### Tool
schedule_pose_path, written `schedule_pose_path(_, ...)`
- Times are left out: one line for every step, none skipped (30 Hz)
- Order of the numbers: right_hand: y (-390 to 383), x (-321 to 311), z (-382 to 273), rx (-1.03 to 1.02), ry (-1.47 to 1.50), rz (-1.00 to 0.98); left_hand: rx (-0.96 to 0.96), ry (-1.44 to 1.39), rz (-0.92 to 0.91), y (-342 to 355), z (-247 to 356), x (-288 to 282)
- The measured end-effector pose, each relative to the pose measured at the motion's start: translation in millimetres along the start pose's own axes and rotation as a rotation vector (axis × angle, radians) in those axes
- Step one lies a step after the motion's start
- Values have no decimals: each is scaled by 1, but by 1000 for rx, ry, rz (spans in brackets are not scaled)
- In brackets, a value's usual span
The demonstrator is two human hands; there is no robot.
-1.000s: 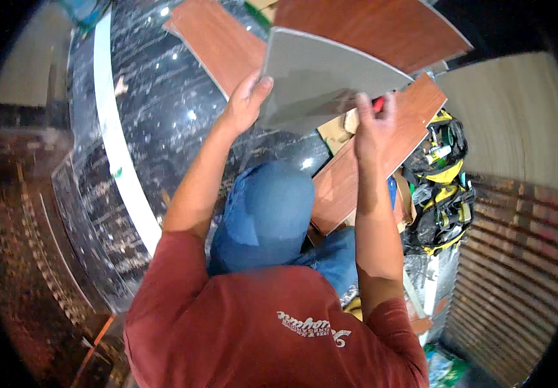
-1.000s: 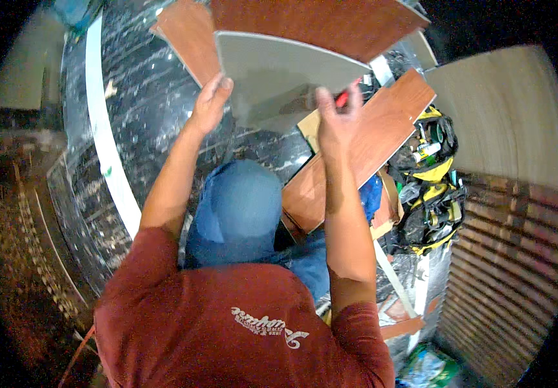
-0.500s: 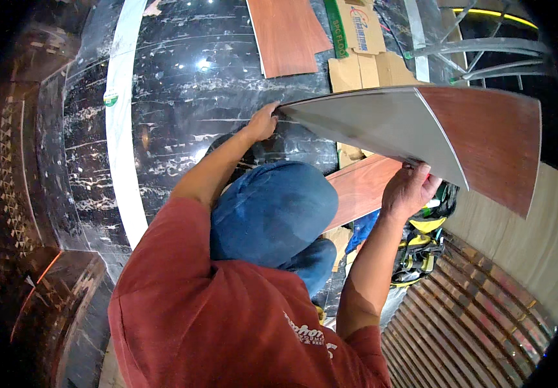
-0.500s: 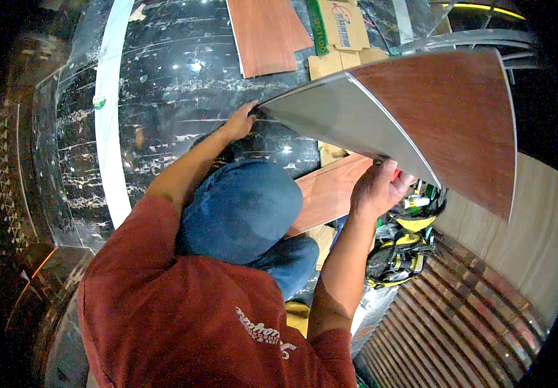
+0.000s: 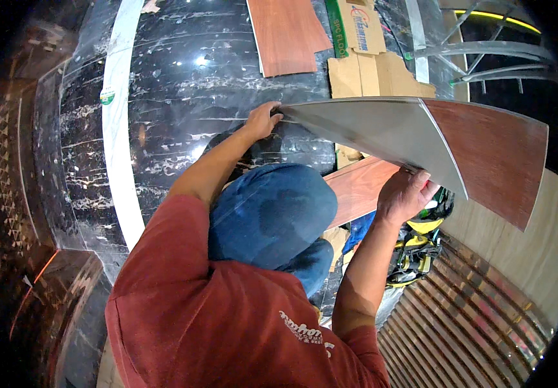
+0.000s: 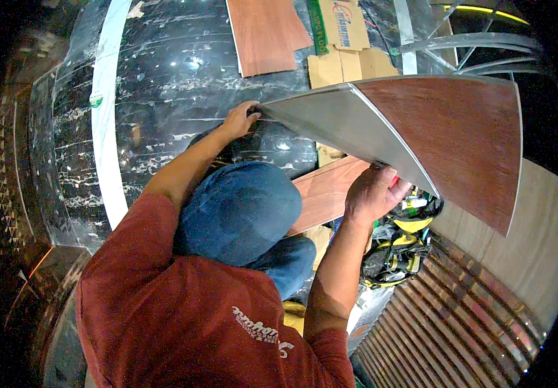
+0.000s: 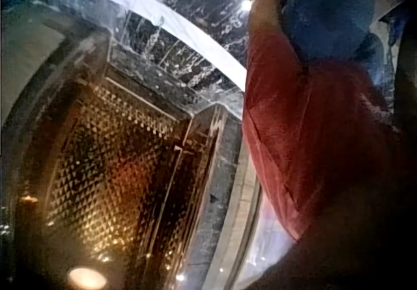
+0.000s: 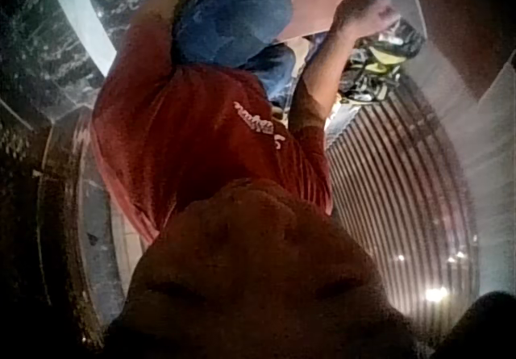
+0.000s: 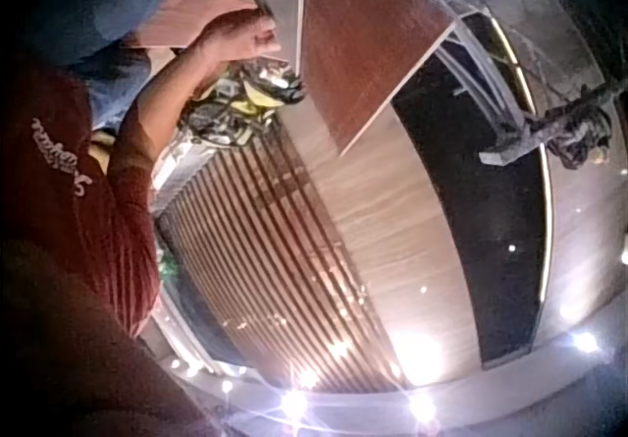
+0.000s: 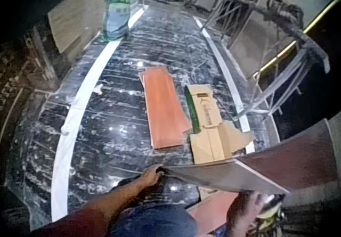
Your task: The person cuts wooden planks using a table saw, then marks the cut pieces with a red marker. The person handles the planks by hand, aligning them on the saw and moving them aside after cutting.
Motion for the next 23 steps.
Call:
schedule_pose_path(1,1,0,-4,25,-20,-2,-30,1,1,0,-1)
schedule_pose_path(1,0,1,-2,14,-11,6,-29,-10,3,0,-2)
schedule_pose_path(0,0,1,1,4,1,13,-27,-23,5,0,-3)
schedule_pose_path(2,1,-3,-7,-13,18,34,-26,-40,13,5,-3)
schedule_pose_path(1,2,-3,8,-31,79,-19,4,-70,15,5,-3)
schedule_pose_path(-1,5,-5,23,-48,142,-71,36,-100,11,5,-3)
schedule_pose_path(-5,-4,-4,100,-236,141,-101,68,-129,16,10,-5)
schedule_pose_path(-4,-5,-1,76,-108,134,-95,121,-127,19,6,-4)
schedule_pose_path(-1,2,-2,43,-68,139,-93,178,-123,21,-2,-3)
schedule_pose_path(2,4,-3,12,-28,148,-47,159,-113,24,2,-5)
schedule_pose_path(0,-4,1,45,-87,121,-12,143,-104,22,5,-10)
schedule_pose_path(0,-8,4,25,-33,128,23,125,-95,22,11,-12)
schedule_pose_path(-1,-10,5,45,-47,137,33,149,-128,22,17,-13)
schedule_pose_path(-2,-12,6,66,-60,145,42,174,-159,23,25,-15)
schedule_pose_path(-2,-14,5,66,-50,137,51,198,-190,24,31,-16)
schedule_pose_path(0,-13,4,66,-35,125,30,229,-221,25,32,-16)
schedule_pose_path(1,-12,3,66,-22,113,9,260,-251,27,33,-15)
schedule_pose_path(1,-11,1,86,-31,114,-12,291,-280,29,34,-15)
schedule_pose_path(-1,-11,0,104,-39,121,-28,346,-324,31,37,-16)
schedule_pose_path(-1,-11,-2,121,-48,128,-10,339,-316,32,38,-18)
schedule_pose_path(0,-12,3,207,-54,108,9,332,-310,32,34,-19)
schedule_pose_path(4,-7,0,149,64,145,38,318,-311,32,39,-17)
schedule_pose_path(5,-12,4,164,22,70,5,393,-281,31,41,-15)
Point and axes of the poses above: each hand's wrist, its own y-axis towards the middle knuckle, its own x-axis out of the palm, z = x × y, the point moved 5 cm from there along y, towards the middle knuckle, and after that the axes turned 9 degrees about -z, right-handed, at the moved point
